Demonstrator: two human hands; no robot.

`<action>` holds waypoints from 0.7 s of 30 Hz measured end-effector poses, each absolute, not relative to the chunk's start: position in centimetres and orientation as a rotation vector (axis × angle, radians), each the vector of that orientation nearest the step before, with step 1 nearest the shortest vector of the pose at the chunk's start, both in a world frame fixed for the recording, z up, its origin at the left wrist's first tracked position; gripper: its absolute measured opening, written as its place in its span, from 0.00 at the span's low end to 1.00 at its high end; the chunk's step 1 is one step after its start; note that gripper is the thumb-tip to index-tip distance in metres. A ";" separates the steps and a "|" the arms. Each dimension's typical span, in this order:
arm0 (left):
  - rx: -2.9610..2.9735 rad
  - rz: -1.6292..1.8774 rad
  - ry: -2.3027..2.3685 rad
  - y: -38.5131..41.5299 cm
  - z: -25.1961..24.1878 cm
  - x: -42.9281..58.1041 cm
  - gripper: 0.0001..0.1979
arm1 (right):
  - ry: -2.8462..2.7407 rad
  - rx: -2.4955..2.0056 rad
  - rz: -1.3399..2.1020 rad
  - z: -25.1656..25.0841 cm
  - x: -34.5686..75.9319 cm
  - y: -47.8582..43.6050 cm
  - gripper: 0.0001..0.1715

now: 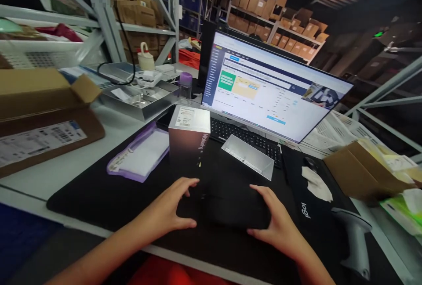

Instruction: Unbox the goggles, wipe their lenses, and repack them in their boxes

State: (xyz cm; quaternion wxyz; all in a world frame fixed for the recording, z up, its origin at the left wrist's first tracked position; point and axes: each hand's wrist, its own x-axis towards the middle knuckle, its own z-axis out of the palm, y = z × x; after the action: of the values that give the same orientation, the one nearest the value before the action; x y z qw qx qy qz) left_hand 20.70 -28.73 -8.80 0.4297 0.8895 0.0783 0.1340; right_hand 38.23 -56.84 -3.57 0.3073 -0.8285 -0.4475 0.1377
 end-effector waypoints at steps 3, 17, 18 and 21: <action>2.162 0.241 0.228 -29.8 -9.6 20.5 0.22 | -1.214 -2.178 0.389 -3.9 38.7 -57.0 0.49; 2.233 0.094 -0.013 -29.8 -3.0 22.6 0.23 | -1.560 -2.531 0.241 -2.3 35.8 -52.1 0.63; 2.324 0.124 -0.089 -31.3 -2.2 23.4 0.22 | -1.603 -2.550 0.235 -2.3 35.7 -51.8 0.64; 2.639 0.257 -0.431 -36.3 -1.1 25.7 0.14 | -1.686 -2.585 0.132 -3.0 35.4 -51.6 0.57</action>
State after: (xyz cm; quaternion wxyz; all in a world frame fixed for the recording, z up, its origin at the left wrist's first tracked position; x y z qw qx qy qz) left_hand 25.68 -36.30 -1.14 0.2258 0.9570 -0.1564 0.0932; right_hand 35.39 -51.57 -2.95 0.0263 -0.8365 -0.5457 0.0426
